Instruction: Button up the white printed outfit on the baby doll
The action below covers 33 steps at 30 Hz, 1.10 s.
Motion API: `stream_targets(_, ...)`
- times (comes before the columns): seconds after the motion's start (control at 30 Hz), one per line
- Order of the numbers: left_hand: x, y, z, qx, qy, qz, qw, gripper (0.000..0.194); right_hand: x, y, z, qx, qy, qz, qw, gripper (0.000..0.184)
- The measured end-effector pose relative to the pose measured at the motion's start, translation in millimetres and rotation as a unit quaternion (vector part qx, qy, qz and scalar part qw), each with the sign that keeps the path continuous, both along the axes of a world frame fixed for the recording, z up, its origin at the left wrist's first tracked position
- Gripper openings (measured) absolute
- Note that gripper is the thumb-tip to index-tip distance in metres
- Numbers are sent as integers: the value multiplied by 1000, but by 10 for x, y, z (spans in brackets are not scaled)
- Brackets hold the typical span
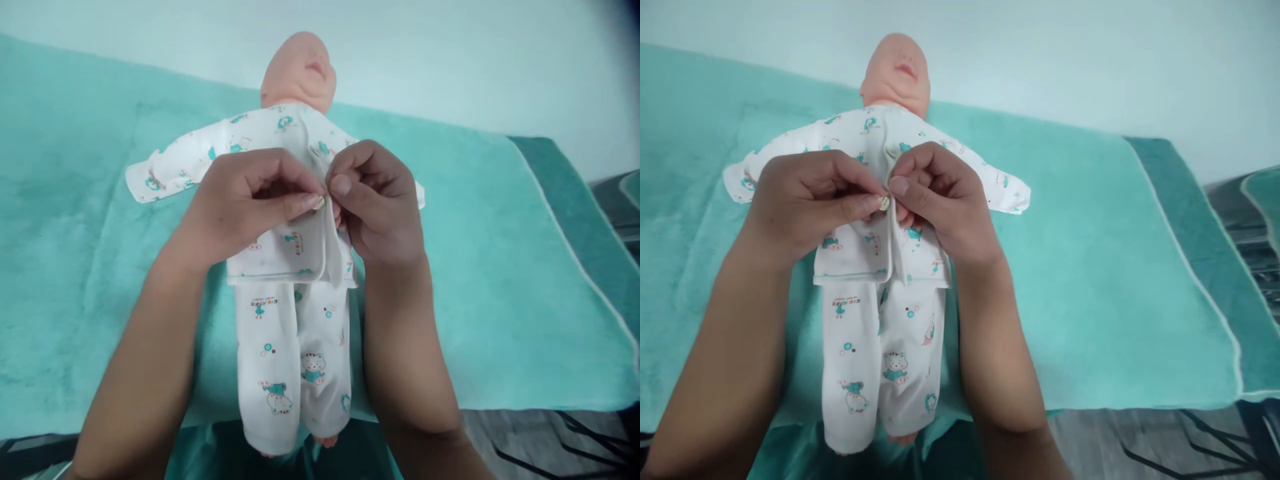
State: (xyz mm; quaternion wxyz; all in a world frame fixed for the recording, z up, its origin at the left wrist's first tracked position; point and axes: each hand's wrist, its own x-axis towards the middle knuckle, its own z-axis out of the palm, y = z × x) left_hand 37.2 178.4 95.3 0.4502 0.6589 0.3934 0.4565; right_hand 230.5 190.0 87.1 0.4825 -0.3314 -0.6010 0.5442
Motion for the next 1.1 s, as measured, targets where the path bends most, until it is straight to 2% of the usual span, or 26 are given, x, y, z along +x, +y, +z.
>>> stream_targets(0.1, 10, -12, 20, -5, 22, 8, 1000, 9, -9, 24, -12, -1, 24, 1, 1000, 21)
stream_targets(0.23, 27, -33, 54, -15, 38, 16, 999, 9, -8, 28, 9, -14, 6, -4, 1000, 21)
stream_targets(0.37, 31, -29, 54, -29, 57, 19, 998, 8, 13, 28, 15, -7, 21, 26, 999, 18)
stream_targets(0.57, 36, -5, 17, -22, 34, 16, 999, 12, 35, 39, 7, 0, 22, 47, 999, 11)
stream_targets(0.67, 38, -12, 30, -27, 35, 19, 999, 13, 40, 41, 20, 2, 35, 60, 998, 16)
stream_targets(0.83, 11, -7, 34, -31, 40, 10, 999, 12, 48, 20, 62, -11, -13, 53, 998, 29)
stream_targets(1.1, -25, 0, 27, -33, 25, 2, 999, 12, 80, -17, 96, -21, -73, 58, 995, 33)
